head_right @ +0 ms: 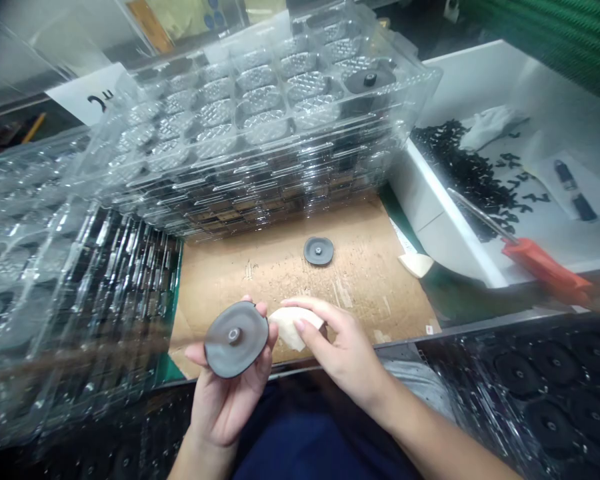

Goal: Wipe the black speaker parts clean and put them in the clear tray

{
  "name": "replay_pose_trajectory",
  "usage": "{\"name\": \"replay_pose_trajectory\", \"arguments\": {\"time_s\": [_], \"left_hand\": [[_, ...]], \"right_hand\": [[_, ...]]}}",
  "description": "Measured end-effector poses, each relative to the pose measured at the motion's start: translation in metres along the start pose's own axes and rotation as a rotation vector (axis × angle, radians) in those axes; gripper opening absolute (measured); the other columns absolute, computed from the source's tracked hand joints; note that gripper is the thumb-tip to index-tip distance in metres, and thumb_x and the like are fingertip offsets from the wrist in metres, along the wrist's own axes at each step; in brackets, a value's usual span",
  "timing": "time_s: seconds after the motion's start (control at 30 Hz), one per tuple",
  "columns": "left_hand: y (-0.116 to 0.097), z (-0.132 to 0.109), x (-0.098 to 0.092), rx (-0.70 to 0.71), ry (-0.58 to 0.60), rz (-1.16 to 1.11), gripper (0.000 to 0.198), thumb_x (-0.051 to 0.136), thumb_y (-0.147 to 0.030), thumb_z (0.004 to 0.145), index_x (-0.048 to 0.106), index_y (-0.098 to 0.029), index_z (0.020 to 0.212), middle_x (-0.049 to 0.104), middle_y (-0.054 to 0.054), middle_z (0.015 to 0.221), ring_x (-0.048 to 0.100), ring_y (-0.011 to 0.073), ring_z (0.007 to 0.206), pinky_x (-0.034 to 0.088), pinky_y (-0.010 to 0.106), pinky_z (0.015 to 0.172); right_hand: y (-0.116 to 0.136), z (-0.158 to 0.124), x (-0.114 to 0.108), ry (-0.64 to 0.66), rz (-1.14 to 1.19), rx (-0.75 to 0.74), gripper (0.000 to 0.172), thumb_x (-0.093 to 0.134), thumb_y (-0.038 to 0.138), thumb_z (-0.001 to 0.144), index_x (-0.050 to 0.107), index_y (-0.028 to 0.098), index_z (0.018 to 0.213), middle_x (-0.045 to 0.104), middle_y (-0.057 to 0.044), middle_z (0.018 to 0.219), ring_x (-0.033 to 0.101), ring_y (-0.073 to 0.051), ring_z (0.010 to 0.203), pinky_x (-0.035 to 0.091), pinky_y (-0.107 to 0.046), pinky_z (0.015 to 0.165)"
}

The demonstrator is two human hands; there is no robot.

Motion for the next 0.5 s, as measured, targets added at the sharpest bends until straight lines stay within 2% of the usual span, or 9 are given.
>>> {"name": "replay_pose_trajectory", "arguments": {"time_s": [0.3, 0.5], "left_hand": [[0.0044, -0.0017, 0.0016, -0.068, -0.048, -0.03, 0.053, 0.055, -0.058, 0.072, 0.063, -0.022, 0.11, 0.07, 0.005, 0.102, 0.067, 0.0179, 0.085, 0.054, 0.018, 0.066], [0.0072, -0.0035, 0.0078, -0.098, 0.052, 0.014, 0.058, 0.055, -0.06, 0.071, 0.062, -0.019, 0.112, 0.07, 0.006, 0.101, 0.068, 0.0182, 0.082, 0.054, 0.018, 0.064]], "right_hand": [[-0.0023, 0.0022, 0.0014, 0.019, 0.008, -0.005, 0.025, 0.051, 0.029, 0.088, 0.061, 0.02, 0.109, 0.065, -0.005, 0.109, 0.06, -0.019, 0.102, 0.048, -0.032, 0.088], [-0.0024, 0.0027, 0.0015, 0.019, 0.003, 0.007, 0.024, 0.051, 0.029, 0.088, 0.061, 0.02, 0.108, 0.065, -0.004, 0.108, 0.06, -0.019, 0.101, 0.049, -0.032, 0.087]]}}
Point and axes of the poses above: each hand's wrist, its own z-axis towards the middle knuckle, its own x-axis out of the palm, y = z × x, the point moved 4 cm from there along z, towards the middle knuckle
